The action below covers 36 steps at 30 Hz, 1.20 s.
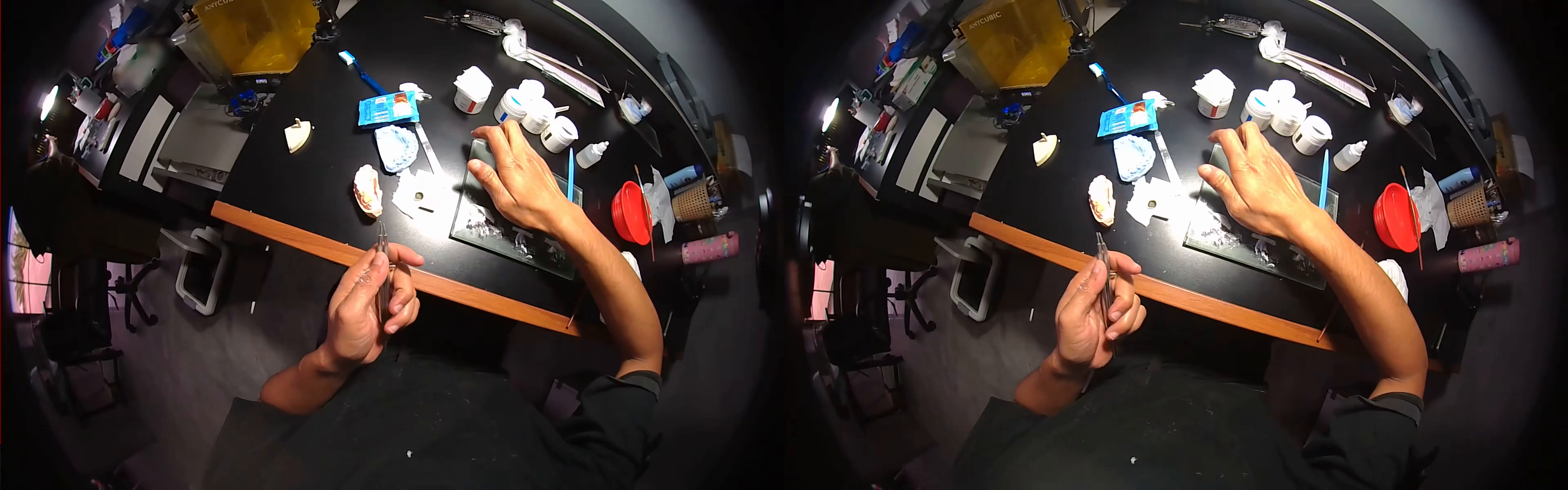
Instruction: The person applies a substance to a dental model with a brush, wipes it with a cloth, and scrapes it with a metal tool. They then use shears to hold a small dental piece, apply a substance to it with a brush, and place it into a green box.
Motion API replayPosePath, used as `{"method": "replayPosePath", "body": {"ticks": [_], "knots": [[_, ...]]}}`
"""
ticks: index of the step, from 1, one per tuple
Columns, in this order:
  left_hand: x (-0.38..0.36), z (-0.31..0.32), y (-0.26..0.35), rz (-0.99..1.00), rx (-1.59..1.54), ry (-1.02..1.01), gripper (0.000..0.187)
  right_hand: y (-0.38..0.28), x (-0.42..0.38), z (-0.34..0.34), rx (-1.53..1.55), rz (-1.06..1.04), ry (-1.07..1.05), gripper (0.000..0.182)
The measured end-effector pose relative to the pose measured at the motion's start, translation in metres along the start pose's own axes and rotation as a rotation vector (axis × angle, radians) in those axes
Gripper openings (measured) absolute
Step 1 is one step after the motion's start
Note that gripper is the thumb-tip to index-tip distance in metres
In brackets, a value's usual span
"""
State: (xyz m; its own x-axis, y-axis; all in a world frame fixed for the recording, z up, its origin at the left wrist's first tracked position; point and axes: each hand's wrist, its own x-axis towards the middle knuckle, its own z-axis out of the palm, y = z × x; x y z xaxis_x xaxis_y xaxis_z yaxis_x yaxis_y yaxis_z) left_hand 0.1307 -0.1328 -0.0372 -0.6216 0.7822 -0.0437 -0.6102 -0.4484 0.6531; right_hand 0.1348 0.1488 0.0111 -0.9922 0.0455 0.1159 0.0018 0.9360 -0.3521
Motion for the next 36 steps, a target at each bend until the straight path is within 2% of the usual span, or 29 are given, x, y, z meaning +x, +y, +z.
{"method": "replayPosePath", "body": {"ticks": [5, 7, 8, 10, 12, 13, 14, 16, 20, 21, 22, 24, 25, 26, 28, 30, 36], "knots": [[0.003, -0.001, -0.008, 0.049, -0.159, -0.005, 0.043, 0.006, -0.002, 0.004, -0.154, -0.105, 0.071, 0.039], [0.006, 0.009, -0.012, 0.104, -0.173, 0.087, 0.041, 0.003, -0.003, 0.001, -0.190, -0.166, 0.148, 0.034], [0.008, 0.011, -0.012, 0.135, -0.179, 0.134, 0.040, -0.007, -0.004, -0.001, -0.189, -0.208, 0.248, 0.024], [0.013, 0.006, -0.011, 0.212, -0.062, 0.064, 0.039, -0.034, -0.015, -0.009, 0.096, -0.196, 0.262, 0.016], [0.021, 0.017, -0.014, 0.315, -0.049, 0.118, 0.040, -0.069, -0.038, -0.016, 0.414, -0.119, 0.061, 0.013], [0.026, 0.016, -0.018, 0.365, -0.038, 0.065, 0.041, -0.087, -0.044, -0.016, 0.509, -0.167, 0.004, 0.015], [0.026, 0.027, -0.018, 0.355, -0.045, 0.103, 0.042, -0.103, -0.050, -0.013, 0.602, -0.209, -0.052, 0.018], [0.023, 0.033, -0.019, 0.348, 0.056, 0.100, 0.045, -0.121, -0.061, 0.000, 0.667, -0.143, 0.009, 0.022], [0.017, 0.029, -0.022, 0.227, 0.274, 0.042, 0.060, -0.111, -0.068, 0.010, 0.800, 0.047, -0.140, 0.014], [0.018, 0.027, -0.027, 0.250, 0.252, 0.064, 0.070, -0.110, -0.068, 0.016, 0.967, 0.082, -0.075, 0.007], [0.017, 0.025, -0.026, 0.300, 0.281, 0.092, 0.072, -0.115, -0.066, 0.012, 1.315, 0.388, -0.079, 0.005], [0.013, 0.017, -0.020, 0.397, 0.346, 0.147, 0.075, -0.095, -0.048, 0.002, 1.394, 0.388, -0.022, 0.006], [0.011, 0.009, -0.016, 0.408, 0.312, 0.163, 0.076, -0.079, -0.041, -0.002, 1.364, 0.316, -0.019, 0.008], [0.008, 0.002, -0.013, 0.429, 0.274, 0.160, 0.068, -0.070, -0.034, -0.002, 1.186, 0.275, 0.019, 0.007], [0.000, -0.010, -0.004, 0.386, 0.245, 0.164, 0.057, -0.059, -0.016, 0.003, 0.640, 0.156, 0.077, 0.006], [-0.005, -0.015, 0.003, 0.377, 0.225, 0.166, 0.043, -0.049, 0.001, -0.003, 0.281, 0.024, -0.022, 0.007], [-0.011, -0.030, 0.010, 0.353, 0.200, 0.178, 0.035, -0.041, 0.015, 0.016, 0.376, -0.048, -0.091, 0.014]]}}
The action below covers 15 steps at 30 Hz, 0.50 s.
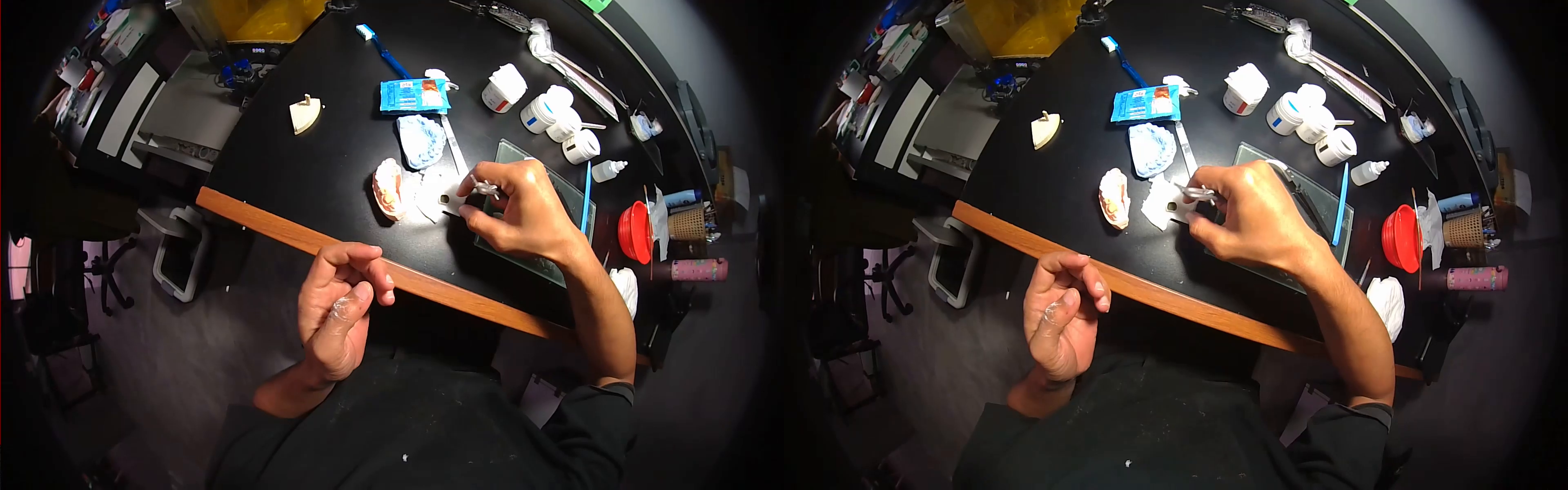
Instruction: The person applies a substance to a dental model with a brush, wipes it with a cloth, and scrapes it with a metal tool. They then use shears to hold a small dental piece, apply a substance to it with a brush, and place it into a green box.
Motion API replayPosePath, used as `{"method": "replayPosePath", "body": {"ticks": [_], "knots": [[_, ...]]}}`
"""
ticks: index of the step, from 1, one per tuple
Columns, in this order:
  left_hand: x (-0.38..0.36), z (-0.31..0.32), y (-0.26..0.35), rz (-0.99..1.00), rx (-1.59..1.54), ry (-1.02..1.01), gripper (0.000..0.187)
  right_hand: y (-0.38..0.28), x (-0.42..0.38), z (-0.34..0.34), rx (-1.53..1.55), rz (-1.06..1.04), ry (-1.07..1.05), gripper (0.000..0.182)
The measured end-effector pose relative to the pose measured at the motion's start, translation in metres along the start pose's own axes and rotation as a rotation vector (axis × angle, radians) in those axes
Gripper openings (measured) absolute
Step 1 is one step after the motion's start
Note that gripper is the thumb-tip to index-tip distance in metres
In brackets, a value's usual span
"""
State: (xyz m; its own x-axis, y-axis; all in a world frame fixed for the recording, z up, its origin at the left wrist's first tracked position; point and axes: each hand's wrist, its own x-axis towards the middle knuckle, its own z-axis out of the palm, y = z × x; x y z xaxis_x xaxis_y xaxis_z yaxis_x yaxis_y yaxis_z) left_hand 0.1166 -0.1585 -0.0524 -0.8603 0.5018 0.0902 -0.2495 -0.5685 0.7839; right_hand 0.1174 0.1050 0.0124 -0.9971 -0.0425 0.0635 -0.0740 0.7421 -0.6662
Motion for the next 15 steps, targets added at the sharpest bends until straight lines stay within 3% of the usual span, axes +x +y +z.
{"method": "replayPosePath", "body": {"ticks": [3, 7, 10, 12, 13, 15], "knots": [[0.003, 0.001, 0.003, -0.059, -0.020, 0.001, 0.033, -0.021, 0.009, -0.007, -0.085, 0.093, -0.079, 0.018], [0.010, 0.002, 0.011, -0.103, 0.126, -0.064, 0.026, -0.005, 0.011, -0.001, -0.077, -0.047, 0.066, 0.024], [0.019, 0.002, 0.020, -0.120, 0.272, -0.127, 0.019, -0.017, 0.013, -0.009, -0.188, 0.284, -0.024, 0.027], [0.024, 0.006, 0.027, -0.175, 0.371, -0.165, 0.017, -0.015, 0.012, -0.005, -0.157, 0.293, 0.002, 0.027], [0.028, 0.010, 0.030, -0.134, 0.568, -0.146, 0.012, -0.014, 0.012, -0.006, -0.155, 0.310, -0.001, 0.026], [0.046, 0.012, 0.027, 0.334, 0.991, -0.178, 0.015, -0.011, 0.013, -0.006, -0.134, 0.343, -0.003, 0.024]]}}
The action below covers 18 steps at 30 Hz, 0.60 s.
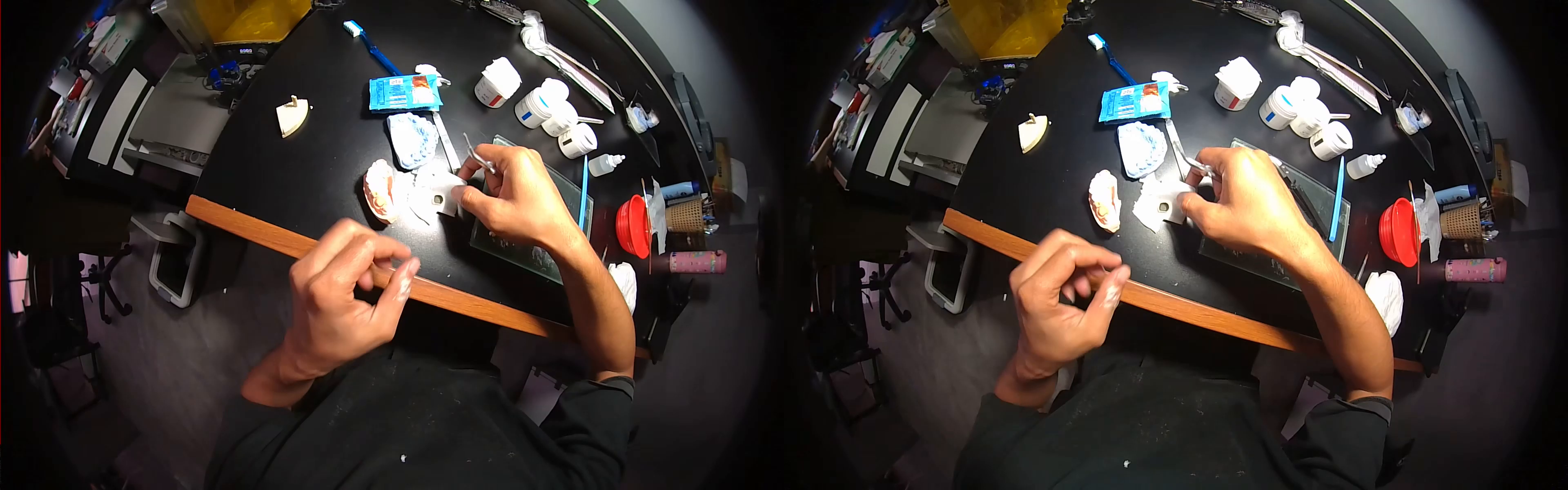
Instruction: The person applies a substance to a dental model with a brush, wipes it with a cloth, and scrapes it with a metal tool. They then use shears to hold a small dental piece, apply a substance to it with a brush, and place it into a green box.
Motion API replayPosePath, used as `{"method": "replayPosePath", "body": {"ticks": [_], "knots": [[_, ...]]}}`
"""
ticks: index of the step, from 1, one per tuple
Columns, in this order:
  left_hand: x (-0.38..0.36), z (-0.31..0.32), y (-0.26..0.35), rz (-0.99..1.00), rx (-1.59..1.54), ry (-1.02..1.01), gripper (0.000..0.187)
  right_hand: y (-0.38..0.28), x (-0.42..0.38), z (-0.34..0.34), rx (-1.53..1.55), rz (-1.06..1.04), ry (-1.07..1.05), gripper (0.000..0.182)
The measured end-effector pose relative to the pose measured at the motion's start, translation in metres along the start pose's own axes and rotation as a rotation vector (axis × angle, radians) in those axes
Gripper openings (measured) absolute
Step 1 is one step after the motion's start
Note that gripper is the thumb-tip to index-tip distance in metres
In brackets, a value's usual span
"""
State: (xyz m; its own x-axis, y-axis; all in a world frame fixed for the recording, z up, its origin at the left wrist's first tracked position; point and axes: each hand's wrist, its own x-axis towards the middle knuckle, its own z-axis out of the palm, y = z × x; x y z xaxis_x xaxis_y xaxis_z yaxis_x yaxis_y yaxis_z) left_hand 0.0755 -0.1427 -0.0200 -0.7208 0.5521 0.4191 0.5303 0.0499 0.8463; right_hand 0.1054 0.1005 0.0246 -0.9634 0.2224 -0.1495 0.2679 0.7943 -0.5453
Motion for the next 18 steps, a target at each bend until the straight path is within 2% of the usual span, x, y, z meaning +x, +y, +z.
{"method": "replayPosePath", "body": {"ticks": [1, 3, 5, 8, 11, 18], "knots": [[0.009, 0.002, -0.003, 0.203, 0.232, 0.059, 0.017, 0.001, 0.001, 0.000, 0.020, 0.015, -0.002, 0.023], [0.026, 0.004, -0.003, 0.262, 0.428, 0.083, 0.022, 0.001, 0.001, 0.000, 0.040, 0.043, -0.012, 0.021], [0.041, 0.004, -0.006, 0.343, 0.569, -0.010, 0.021, -0.001, 0.002, -0.001, 0.038, 0.067, -0.027, 0.018], [0.056, 0.006, -0.013, 0.338, 0.596, -0.093, 0.015, -0.001, 0.000, 0.000, 0.167, 0.117, -0.061, 0.014], [0.066, 0.008, -0.015, 0.338, 0.594, -0.159, 0.012, 0.009, 0.001, 0.001, 0.138, 0.043, -0.095, 0.012], [0.074, 0.016, -0.019, 0.371, 0.622, -0.251, 0.012, 0.006, 0.001, -0.002, 0.097, 0.019, -0.103, 0.015]]}}
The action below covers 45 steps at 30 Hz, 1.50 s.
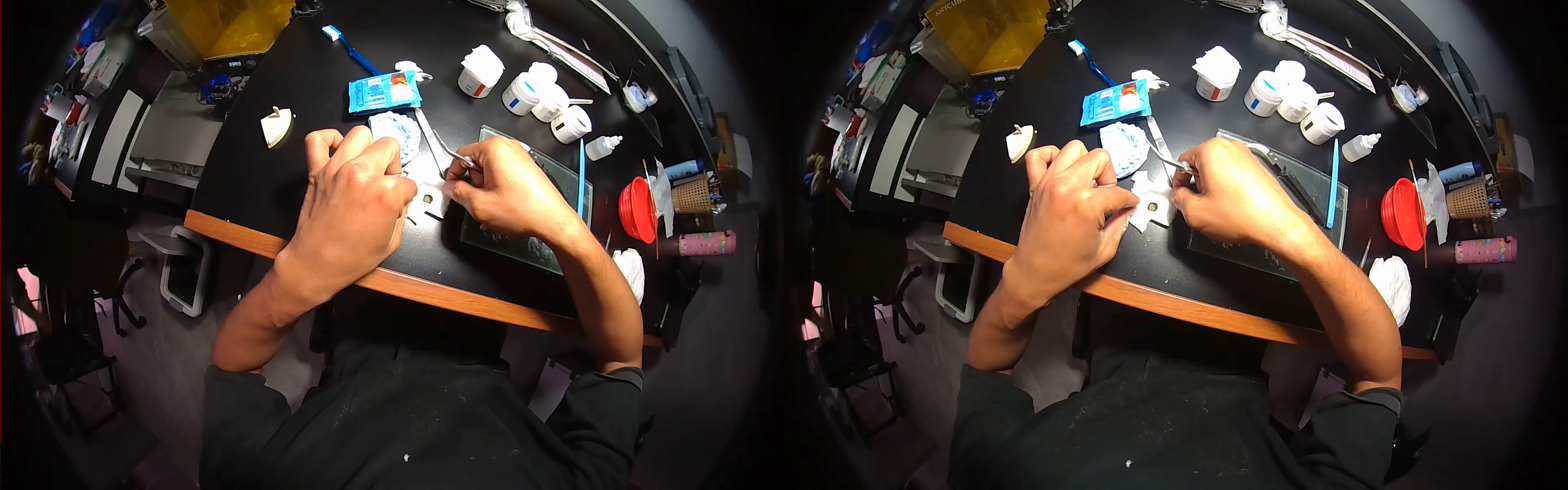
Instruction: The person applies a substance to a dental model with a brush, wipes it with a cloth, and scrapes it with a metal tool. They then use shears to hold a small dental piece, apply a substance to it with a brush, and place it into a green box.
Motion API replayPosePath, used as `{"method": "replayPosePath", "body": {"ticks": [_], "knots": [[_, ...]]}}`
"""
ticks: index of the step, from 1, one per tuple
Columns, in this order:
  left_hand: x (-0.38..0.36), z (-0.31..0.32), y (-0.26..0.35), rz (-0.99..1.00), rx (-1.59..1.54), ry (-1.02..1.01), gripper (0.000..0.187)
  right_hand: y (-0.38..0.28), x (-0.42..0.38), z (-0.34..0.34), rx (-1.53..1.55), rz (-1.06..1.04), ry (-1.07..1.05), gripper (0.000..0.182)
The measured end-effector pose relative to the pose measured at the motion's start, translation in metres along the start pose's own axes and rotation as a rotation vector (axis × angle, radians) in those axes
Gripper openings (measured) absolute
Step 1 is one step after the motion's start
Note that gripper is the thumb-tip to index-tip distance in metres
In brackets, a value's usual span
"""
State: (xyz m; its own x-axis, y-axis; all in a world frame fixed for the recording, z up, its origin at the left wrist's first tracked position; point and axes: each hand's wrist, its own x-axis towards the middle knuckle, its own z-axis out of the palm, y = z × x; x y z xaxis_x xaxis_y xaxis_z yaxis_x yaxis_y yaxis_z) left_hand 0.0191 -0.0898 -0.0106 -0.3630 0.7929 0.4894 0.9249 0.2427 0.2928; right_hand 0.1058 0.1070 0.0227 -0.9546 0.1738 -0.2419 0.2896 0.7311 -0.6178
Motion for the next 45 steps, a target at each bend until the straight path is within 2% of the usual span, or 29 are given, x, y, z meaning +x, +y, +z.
{"method": "replayPosePath", "body": {"ticks": [8, 22, 29, 45], "knots": [[0.0008, -0.0001, 0.0019, 0.022, 0.014, -0.057, 0.011, -0.0037, 0.0013, -0.0016, -0.106, -0.006, 0.011, 0.019], [0.0028, 0.0009, 0.0015, 0.036, -0.038, -0.088, 0.008, -0.0047, 0.0001, -0.0015, -0.104, -0.004, 0.013, 0.020], [0.0034, 0.0050, 0.0009, 0.033, -0.038, -0.043, 0.008, -0.0022, -0.0001, -0.0003, -0.110, -0.050, 0.030, 0.020], [0.0031, 0.0037, 0.0018, 0.059, -0.054, 0.024, 0.011, -0.0015, -0.0026, -0.0054, 0.022, -0.006, 0.000, 0.016]]}}
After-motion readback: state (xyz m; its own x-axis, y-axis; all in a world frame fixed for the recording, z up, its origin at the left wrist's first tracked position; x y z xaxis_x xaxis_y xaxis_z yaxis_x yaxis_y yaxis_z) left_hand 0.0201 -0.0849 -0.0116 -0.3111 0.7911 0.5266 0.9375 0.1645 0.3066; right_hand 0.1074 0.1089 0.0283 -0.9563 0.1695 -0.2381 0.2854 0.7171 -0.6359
